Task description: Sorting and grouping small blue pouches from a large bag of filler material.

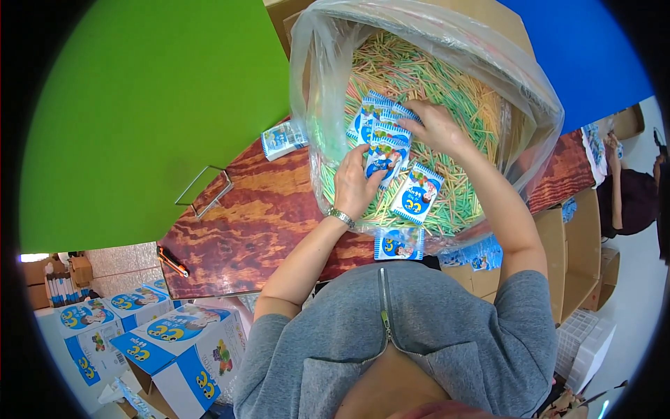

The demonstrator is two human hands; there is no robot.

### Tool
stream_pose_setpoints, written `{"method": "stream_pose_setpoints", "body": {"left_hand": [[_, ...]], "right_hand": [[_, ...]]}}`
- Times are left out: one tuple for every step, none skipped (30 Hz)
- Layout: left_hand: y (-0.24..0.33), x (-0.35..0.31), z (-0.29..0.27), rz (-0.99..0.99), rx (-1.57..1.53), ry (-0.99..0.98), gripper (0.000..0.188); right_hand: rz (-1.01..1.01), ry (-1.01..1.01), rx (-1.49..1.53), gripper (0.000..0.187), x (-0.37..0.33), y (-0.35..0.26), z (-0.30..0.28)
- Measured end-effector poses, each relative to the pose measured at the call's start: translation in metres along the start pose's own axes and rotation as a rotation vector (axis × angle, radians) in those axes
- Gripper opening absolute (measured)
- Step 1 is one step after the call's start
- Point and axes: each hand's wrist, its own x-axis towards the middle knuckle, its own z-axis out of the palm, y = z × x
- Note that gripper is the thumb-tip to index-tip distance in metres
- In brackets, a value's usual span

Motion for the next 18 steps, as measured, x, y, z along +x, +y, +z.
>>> {"method": "stream_pose_setpoints", "body": {"left_hand": [[-0.002,-0.001,-0.001,0.011,0.001,0.014,0.059],[0.0,0.0,0.0,0.03,-0.004,0.022,0.059],[0.002,0.001,0.0,0.033,-0.006,0.022,0.059],[0.005,0.002,-0.001,0.001,-0.003,0.016,0.061],[0.006,0.003,-0.002,-0.033,0.004,0.013,0.062],[0.005,0.004,-0.002,-0.033,0.006,0.015,0.062],[0.005,0.004,-0.002,-0.041,0.011,0.011,0.063],[0.004,0.005,-0.001,-0.049,0.016,0.009,0.065],[0.003,0.005,0.0,-0.047,0.018,0.014,0.065],[0.003,0.004,0.001,-0.048,0.012,0.017,0.068],[0.003,0.004,0.001,-0.053,0.005,0.02,0.07],[0.003,0.004,0.0,-0.055,0.006,0.024,0.07],[0.003,0.005,0.0,-0.034,0.019,0.024,0.073],[0.004,0.005,-0.002,-0.013,0.031,0.019,0.077],[0.005,0.005,-0.003,-0.084,0.002,-0.069,0.088],[0.007,0.004,-0.004,-0.086,-0.001,-0.072,0.088],[0.009,0.005,-0.006,0.026,0.1,0.039,0.097],[0.01,0.005,-0.007,0.136,0.198,0.149,0.106]], "right_hand": [[0.093,-0.174,0.111,0.043,0.004,-0.006,-0.003],[0.094,-0.171,0.109,0.043,0.006,-0.004,-0.001],[0.046,-0.148,0.218,0.045,0.01,0.001,0.003],[-0.003,-0.124,0.327,0.047,0.015,0.004,0.005],[-0.006,-0.123,0.328,0.047,0.023,0.003,0.006],[0.01,-0.135,0.309,0.049,0.031,0.0,0.006],[0.026,-0.147,0.291,0.05,0.038,-0.002,0.007],[0.02,-0.145,0.29,0.05,0.044,0.0,0.008],[0.018,-0.192,0.165,0.049,0.05,0.002,0.011],[0.017,-0.237,0.04,0.048,0.054,0.003,0.014],[0.011,-0.239,0.039,0.048,0.053,0.004,0.016],[-0.069,-0.17,-0.004,0.046,0.049,0.005,0.017],[-0.148,-0.101,-0.047,0.044,0.045,0.008,0.017],[-0.147,-0.104,-0.047,0.044,0.041,0.008,0.016],[-0.238,-0.045,-0.034,0.039,0.037,0.009,0.014],[-0.327,0.014,-0.021,0.035,0.033,0.01,0.013],[-0.329,0.009,-0.017,0.035,0.028,0.0,0.008],[-0.195,-0.106,0.172,0.032,0.02,-0.015,-0.002]]}}
